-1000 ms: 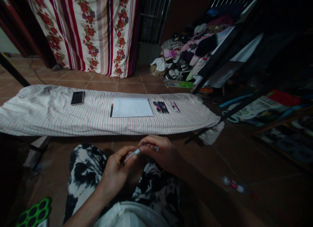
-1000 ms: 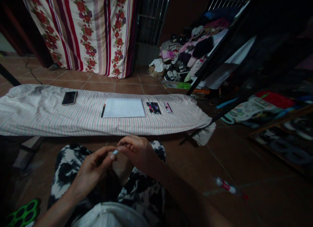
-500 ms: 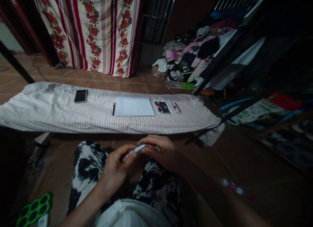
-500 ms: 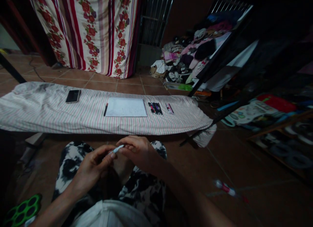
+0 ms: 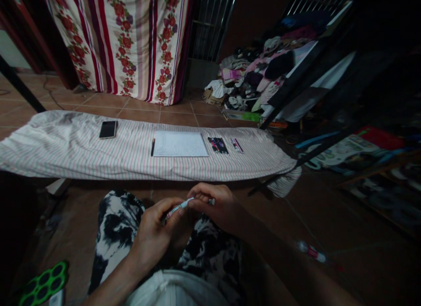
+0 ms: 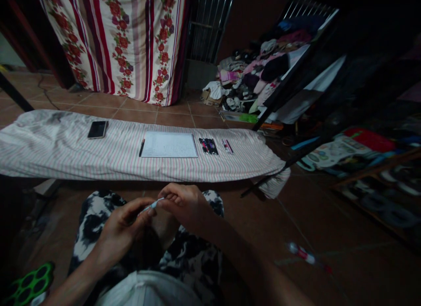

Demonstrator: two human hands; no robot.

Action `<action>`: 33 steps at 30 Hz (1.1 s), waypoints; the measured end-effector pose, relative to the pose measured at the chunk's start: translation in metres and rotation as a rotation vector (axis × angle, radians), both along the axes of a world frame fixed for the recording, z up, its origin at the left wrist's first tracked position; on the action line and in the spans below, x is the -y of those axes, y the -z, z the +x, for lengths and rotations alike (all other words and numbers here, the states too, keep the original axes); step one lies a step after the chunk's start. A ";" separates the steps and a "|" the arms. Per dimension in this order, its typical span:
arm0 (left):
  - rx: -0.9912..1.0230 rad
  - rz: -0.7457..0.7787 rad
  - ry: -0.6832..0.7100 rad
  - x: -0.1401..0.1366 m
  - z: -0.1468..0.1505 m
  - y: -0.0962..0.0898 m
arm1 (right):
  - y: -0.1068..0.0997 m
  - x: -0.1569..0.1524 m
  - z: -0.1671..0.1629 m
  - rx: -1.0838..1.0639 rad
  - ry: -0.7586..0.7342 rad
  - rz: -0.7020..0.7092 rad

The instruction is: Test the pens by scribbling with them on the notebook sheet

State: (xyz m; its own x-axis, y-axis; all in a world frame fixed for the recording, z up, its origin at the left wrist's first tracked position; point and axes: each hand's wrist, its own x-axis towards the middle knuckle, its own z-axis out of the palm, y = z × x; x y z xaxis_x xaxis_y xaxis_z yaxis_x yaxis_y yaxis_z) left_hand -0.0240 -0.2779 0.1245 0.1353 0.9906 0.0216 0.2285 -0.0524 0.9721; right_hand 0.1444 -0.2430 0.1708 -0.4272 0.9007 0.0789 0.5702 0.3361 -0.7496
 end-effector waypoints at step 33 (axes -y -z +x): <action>0.245 -0.179 -0.058 -0.001 0.002 0.006 | 0.010 -0.006 0.003 -0.076 -0.160 0.221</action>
